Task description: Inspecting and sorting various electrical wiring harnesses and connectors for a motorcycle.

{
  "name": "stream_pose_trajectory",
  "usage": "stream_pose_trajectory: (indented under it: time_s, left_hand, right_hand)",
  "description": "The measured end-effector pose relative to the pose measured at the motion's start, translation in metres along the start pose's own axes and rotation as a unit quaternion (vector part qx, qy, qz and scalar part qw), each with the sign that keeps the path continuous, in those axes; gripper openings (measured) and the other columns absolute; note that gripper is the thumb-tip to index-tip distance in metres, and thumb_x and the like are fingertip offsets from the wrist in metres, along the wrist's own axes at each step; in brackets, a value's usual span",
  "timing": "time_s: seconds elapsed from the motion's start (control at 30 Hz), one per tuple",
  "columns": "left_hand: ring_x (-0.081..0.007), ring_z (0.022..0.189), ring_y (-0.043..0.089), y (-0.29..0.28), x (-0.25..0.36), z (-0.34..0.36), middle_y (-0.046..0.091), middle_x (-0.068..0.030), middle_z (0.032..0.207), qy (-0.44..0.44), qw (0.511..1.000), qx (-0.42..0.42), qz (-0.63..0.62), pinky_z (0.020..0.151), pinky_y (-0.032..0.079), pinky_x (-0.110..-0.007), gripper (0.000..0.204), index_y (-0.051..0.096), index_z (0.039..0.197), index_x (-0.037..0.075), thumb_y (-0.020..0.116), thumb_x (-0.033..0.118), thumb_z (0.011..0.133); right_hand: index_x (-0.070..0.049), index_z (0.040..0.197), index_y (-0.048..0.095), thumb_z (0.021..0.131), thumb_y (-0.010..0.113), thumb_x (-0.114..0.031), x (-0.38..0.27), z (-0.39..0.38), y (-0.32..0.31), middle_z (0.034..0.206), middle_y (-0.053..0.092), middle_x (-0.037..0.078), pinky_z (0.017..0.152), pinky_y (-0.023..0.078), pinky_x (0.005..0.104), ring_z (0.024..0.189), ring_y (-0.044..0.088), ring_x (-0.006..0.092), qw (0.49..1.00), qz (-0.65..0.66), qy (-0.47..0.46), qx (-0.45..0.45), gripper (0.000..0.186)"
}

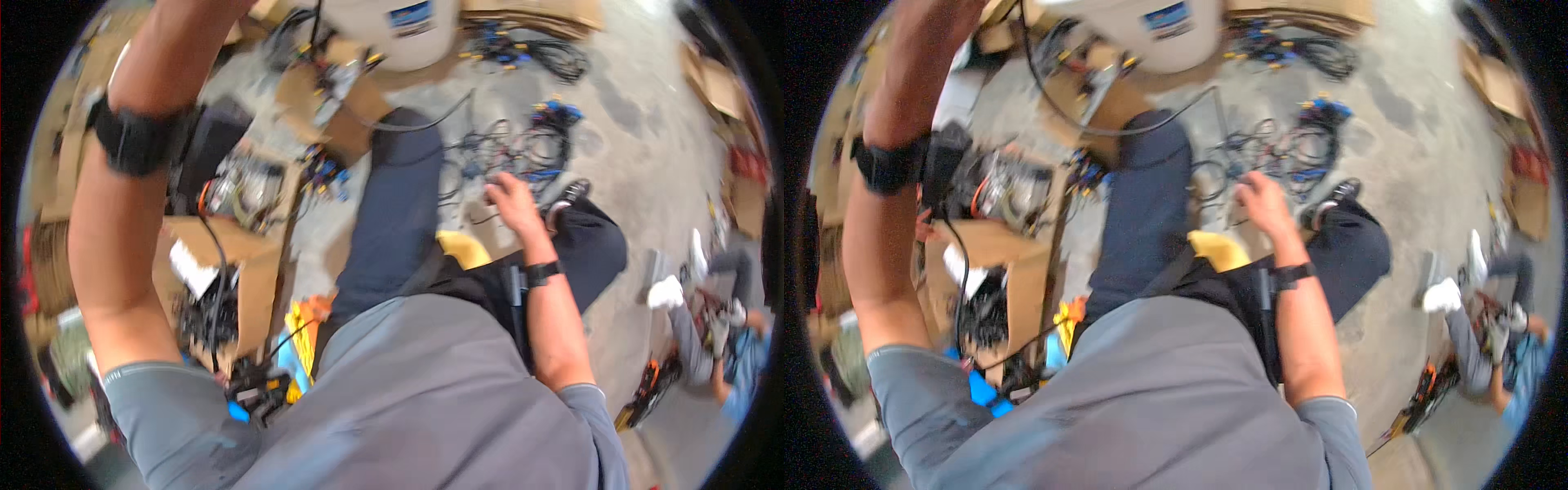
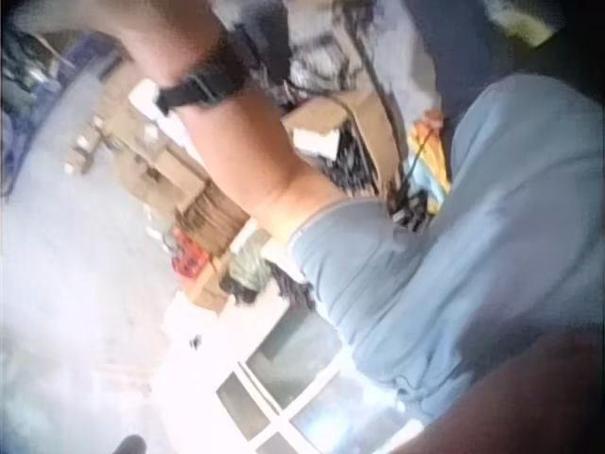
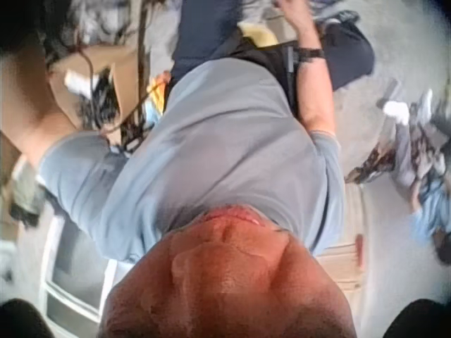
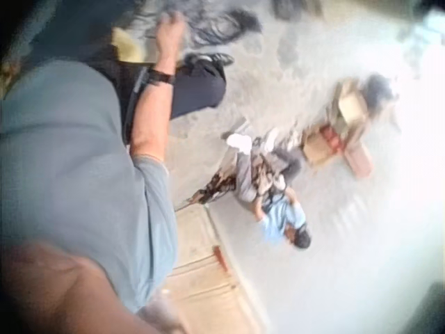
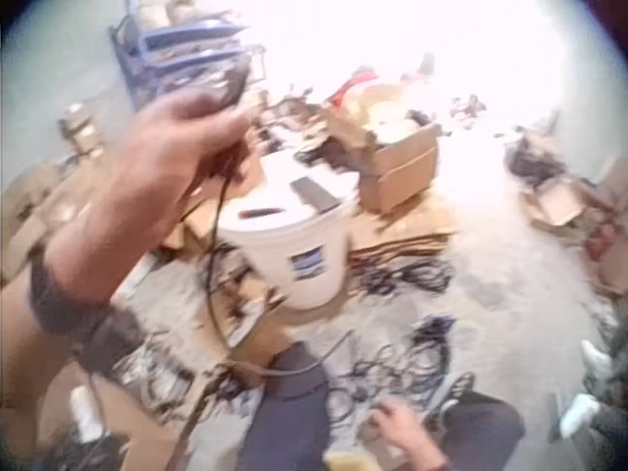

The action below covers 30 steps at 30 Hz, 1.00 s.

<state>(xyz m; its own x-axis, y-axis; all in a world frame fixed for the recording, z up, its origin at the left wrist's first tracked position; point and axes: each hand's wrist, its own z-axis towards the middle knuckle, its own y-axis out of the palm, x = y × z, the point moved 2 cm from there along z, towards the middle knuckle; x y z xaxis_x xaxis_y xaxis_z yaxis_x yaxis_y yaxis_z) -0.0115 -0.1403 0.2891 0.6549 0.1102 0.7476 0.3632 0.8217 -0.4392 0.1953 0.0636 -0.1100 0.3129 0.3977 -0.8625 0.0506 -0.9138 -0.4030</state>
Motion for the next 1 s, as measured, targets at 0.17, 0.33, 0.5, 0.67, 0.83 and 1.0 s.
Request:
stream_pose_trajectory:
  time_s: [0.17, 0.33, 0.5, 0.67, 0.83, 1.0]
  left_hand:
    - [-0.0181, 0.078, 0.062, 0.034, -0.075, 0.013, 0.064, -0.0086, 0.083, -0.108, 0.981, 0.030, -0.157, 0.075, 0.051, -0.033, 0.012, 0.062, 0.097, -0.001, 0.059, 0.010, 0.093]
    - [-0.0159, 0.068, 0.062, 0.134, -0.147, -0.010, 0.063, -0.0074, 0.080, -0.199, 0.938, 0.103, -0.266, 0.066, 0.052, -0.029, 0.014, 0.058, 0.093, -0.001, 0.062, 0.013, 0.092]
    - [-0.0178, 0.068, 0.062, 0.198, -0.221, -0.041, 0.062, -0.0065, 0.078, -0.305, 0.865, 0.120, -0.379, 0.065, 0.052, -0.031, 0.011, 0.057, 0.092, 0.003, 0.060, 0.014, 0.092]
    - [-0.0184, 0.069, 0.062, 0.220, -0.257, -0.053, 0.063, -0.0077, 0.079, -0.382, 0.824, 0.091, -0.409, 0.065, 0.052, -0.032, 0.011, 0.058, 0.092, 0.004, 0.060, 0.014, 0.093]
    - [-0.0194, 0.069, 0.062, 0.212, -0.249, -0.030, 0.063, -0.0092, 0.079, -0.347, 0.815, 0.029, -0.463, 0.065, 0.052, -0.032, 0.014, 0.061, 0.098, 0.002, 0.060, 0.014, 0.092]
    - [-0.0191, 0.069, 0.062, 0.211, -0.256, -0.021, 0.063, -0.0089, 0.077, -0.371, 0.807, 0.016, -0.459, 0.064, 0.051, -0.031, 0.013, 0.062, 0.098, 0.002, 0.060, 0.013, 0.092]
  right_hand:
    - [0.006, 0.117, 0.054, 0.090, 0.058, -0.014, -0.035, -0.004, -0.028, 0.084, 0.067, 0.012, 0.065, 0.052, 0.0289, 0.071, 0.064, 0.0161, 0.965, 0.252, 0.071, 0.027, 0.034]
    - [0.008, 0.119, 0.052, 0.090, 0.059, -0.015, -0.075, 0.008, -0.086, 0.082, 0.067, 0.008, 0.061, 0.048, 0.0261, 0.066, 0.058, 0.0103, 0.977, 0.204, 0.053, 0.043, 0.038]
    - [0.004, 0.110, 0.058, 0.090, 0.061, -0.015, -0.083, 0.042, -0.124, 0.074, 0.060, 0.003, 0.057, 0.045, 0.0273, 0.064, 0.055, 0.0087, 0.986, 0.147, 0.007, 0.073, 0.028]
    - [0.001, 0.110, 0.058, 0.090, 0.059, -0.012, -0.074, 0.076, -0.152, 0.083, 0.066, 0.009, 0.068, 0.050, 0.0319, 0.076, 0.064, 0.0179, 0.996, -0.008, -0.019, 0.089, 0.024]
    - [-0.002, 0.102, 0.059, 0.085, 0.062, -0.014, -0.069, 0.102, -0.137, 0.089, 0.064, 0.018, 0.074, 0.050, 0.0432, 0.086, 0.060, 0.0407, 0.978, -0.208, -0.018, 0.011, 0.020]
    - [-0.004, 0.096, 0.060, 0.082, 0.064, -0.011, -0.075, 0.102, -0.124, 0.081, 0.060, 0.015, 0.069, 0.049, 0.0442, 0.079, 0.059, 0.0372, 0.959, -0.250, -0.130, 0.021, 0.017]
